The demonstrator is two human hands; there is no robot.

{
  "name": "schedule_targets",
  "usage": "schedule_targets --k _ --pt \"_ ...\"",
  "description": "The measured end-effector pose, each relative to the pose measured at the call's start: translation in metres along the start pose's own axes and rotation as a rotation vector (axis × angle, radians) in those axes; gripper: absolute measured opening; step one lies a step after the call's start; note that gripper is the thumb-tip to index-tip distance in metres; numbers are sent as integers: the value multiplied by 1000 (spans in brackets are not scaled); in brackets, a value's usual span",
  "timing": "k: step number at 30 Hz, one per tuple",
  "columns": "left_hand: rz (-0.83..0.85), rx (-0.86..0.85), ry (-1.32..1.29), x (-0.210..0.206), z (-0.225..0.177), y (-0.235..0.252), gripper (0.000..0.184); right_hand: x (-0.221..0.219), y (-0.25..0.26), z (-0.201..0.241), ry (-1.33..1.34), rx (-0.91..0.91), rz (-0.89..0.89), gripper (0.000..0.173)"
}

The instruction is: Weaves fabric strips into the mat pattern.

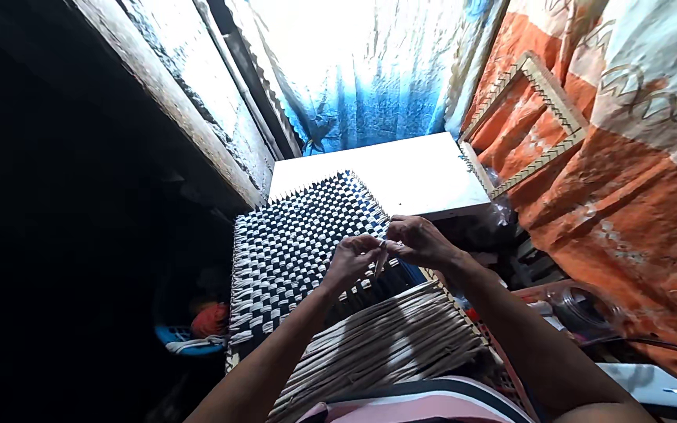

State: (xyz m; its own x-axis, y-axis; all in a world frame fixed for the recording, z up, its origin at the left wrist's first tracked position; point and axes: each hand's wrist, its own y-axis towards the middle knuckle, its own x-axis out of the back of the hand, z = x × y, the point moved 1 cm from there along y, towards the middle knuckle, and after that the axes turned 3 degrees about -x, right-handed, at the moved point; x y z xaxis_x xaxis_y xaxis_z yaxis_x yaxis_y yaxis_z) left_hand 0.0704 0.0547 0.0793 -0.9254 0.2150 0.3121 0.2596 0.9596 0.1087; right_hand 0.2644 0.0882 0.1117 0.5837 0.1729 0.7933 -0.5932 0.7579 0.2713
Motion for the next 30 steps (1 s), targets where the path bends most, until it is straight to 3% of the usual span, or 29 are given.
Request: schedule_targets --k 3,5,10,14,16,22,25,30 --pt "45 117 -323 12 13 -1 10 -10 1 -12 307 -87 92 19" --pt "53 141 -402 14 14 -3 10 -22 -1 -20 375 -109 143 15" --pt "78 150 -397 17 8 -2 13 -24 -5 -25 472 -181 138 13" --pt "184 149 -170 25 0 0 19 -23 -8 -28 472 -251 110 14" --pt "152 165 -196 26 -8 -1 25 -32 -11 -28 414 -276 119 19" --pt "-99 357 -716 23 -5 -2 26 -58 -24 -17 -73 -454 436 23" --pt "-202 280 -798 12 6 -8 21 -57 -26 6 -258 -524 497 29" --pt "-276 213 -753 0 26 -14 24 -69 -30 12 -376 -412 529 34"
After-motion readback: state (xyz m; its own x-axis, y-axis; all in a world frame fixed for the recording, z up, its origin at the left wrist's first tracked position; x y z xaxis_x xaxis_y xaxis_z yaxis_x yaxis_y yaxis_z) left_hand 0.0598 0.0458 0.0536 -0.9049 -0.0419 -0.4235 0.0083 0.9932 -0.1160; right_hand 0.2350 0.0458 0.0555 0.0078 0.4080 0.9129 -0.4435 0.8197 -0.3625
